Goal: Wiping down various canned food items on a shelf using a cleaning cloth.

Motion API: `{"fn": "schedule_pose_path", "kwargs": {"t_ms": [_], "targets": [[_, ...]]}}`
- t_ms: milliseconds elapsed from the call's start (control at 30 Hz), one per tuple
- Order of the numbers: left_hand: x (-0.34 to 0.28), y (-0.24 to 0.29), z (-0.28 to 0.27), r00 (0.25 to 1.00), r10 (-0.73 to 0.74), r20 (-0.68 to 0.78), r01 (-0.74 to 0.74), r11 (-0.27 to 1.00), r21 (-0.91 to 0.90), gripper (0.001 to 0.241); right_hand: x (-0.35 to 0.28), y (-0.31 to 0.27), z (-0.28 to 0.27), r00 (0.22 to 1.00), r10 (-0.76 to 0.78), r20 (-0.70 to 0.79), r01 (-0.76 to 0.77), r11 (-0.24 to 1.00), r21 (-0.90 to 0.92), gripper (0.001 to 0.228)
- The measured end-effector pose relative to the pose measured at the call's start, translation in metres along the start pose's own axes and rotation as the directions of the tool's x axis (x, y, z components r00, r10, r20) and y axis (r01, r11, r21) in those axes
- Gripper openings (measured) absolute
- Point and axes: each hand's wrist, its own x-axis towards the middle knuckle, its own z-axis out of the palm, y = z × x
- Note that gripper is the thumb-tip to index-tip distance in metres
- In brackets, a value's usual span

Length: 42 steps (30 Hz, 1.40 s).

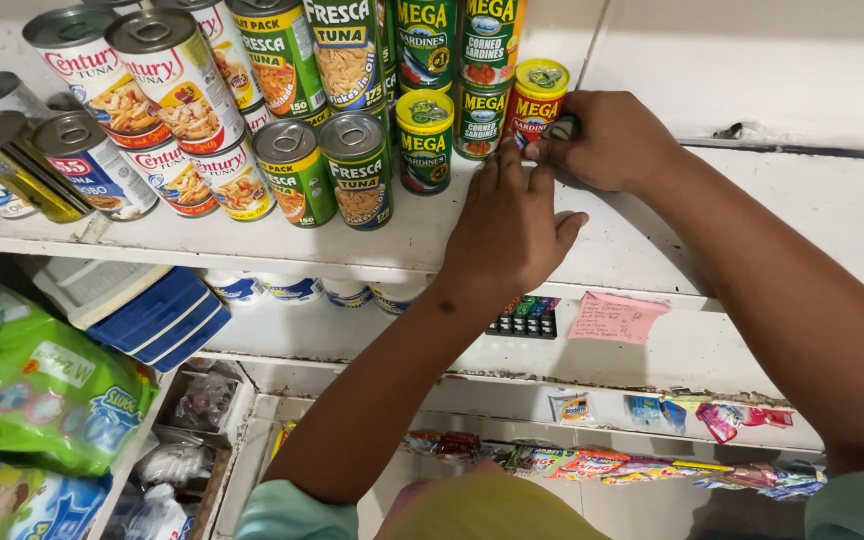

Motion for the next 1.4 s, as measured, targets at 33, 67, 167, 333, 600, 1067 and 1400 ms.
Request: {"fn": "schedule_pose_path", "kwargs": {"t_ms": [33,67,167,333,600,1067,1400], "targets": [[0.0,0.0,-0.001,1.0,-0.001,0.0,0.001,1.0,0.0,0.072,-0.001,-0.002,-0.001,1.0,-0.001,0.001,0.001,1.0,0.0,0.053],[0.0,0.0,-0.001,1.0,-0.005,0.014,0.005,1.0,0.006,0.071,-0.002,-0.005,-0.003,1.0,0.01,0.011,-0.01,1.0,-0.021,0.053],[0.0,0.001,-0.003,0.999,-0.013,0.033,0.013,1.0,0.007,0.071,-0.004,-0.008,-0.004,0.999,0.032,0.012,-0.031,0.999,-0.033,0.053],[-0.001,0.0,-0.001,1.0,0.001,-0.003,-0.001,1.0,0.004,0.076,-0.004,-0.003,-0.001,1.0,0.014,-0.002,-0.014,1.0,-0.006,0.052],[0.0,0.0,-0.001,1.0,-0.01,0.019,0.01,1.0,0.021,0.073,0.001,0.002,0.002,1.0,0.006,0.007,-0.006,0.997,-0.072,0.054],[0.0,-0.001,-0.001,1.0,-0.013,0.022,0.012,1.0,0.026,0.074,0.003,0.007,0.004,1.0,-0.016,0.002,0.016,0.998,-0.058,0.057],[-0.002,-0.001,-0.003,0.999,-0.012,0.031,0.011,1.0,0.021,0.072,-0.003,0.005,0.004,0.999,-0.046,-0.03,0.045,0.998,-0.034,0.051]]}}
